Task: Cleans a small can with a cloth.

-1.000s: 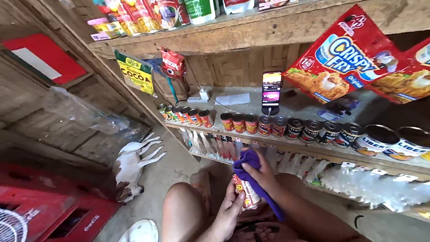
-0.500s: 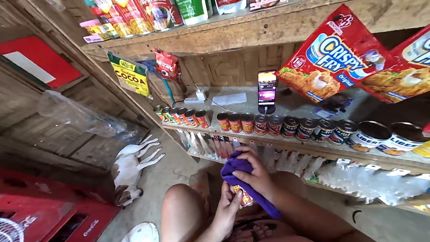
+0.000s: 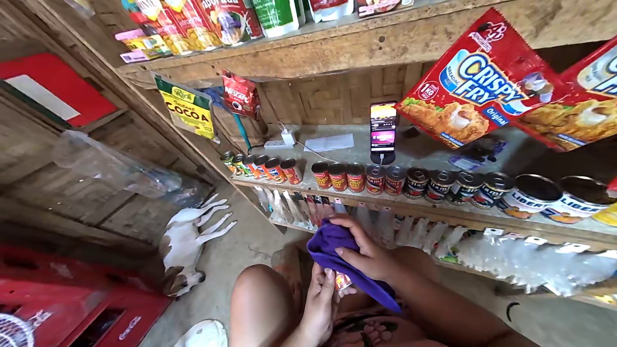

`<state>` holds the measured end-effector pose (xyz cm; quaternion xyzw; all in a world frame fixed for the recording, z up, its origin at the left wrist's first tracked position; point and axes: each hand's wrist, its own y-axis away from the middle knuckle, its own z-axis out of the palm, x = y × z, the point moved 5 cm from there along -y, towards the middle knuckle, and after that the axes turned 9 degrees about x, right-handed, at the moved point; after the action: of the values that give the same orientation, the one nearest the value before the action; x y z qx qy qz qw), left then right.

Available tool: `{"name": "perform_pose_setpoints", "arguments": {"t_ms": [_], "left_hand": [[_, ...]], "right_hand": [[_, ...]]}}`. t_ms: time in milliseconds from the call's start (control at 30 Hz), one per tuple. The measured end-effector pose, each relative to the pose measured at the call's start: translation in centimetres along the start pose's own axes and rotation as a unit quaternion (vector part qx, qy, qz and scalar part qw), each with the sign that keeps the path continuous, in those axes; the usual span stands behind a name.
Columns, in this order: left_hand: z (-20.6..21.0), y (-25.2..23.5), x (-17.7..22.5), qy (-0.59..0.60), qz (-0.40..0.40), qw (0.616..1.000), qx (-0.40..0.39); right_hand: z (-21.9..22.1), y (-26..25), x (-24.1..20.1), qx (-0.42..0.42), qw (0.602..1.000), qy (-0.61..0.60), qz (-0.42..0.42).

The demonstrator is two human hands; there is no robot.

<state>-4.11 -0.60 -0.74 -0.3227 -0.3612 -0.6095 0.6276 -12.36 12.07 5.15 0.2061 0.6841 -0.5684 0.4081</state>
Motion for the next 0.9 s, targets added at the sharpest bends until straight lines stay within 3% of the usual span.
{"name": "perform_pose_setpoints", "arguments": {"t_ms": [133, 367, 533, 700, 800, 900], "left_hand": [[0.1, 0.0, 0.1, 0.024, -0.007, 1.0, -0.01], [0.0, 0.3, 0.1, 0.066, -0.029, 0.997, -0.008], [-0.1, 0.4, 0.1, 0.091, -0.042, 0.995, -0.015], [0.2, 0.7, 0.1, 0.105, -0.036, 0.991, -0.072], [0.3, 0.9, 0.4, 0.053, -0.027, 0.998, -0.021], [0.0, 1.3, 0.8, -0.036, -0.012, 0.998, 0.053]], "right_hand": [[0.0, 0.0, 0.1, 0.035, 0.999, 0.01, -0.007], [0.8, 0.3, 0.4, 0.003, 1.0, -0.012, -0.013], [0.5, 0.1, 0.3, -0.087, 0.994, -0.062, 0.018], [-0.2, -0.1, 0.2, -0.175, 0.973, -0.131, 0.07], [0.4, 0.1, 0.1, -0.151, 0.975, -0.137, 0.088], [1.3, 0.6, 0.0, -0.06, 0.986, -0.113, 0.105]]}}
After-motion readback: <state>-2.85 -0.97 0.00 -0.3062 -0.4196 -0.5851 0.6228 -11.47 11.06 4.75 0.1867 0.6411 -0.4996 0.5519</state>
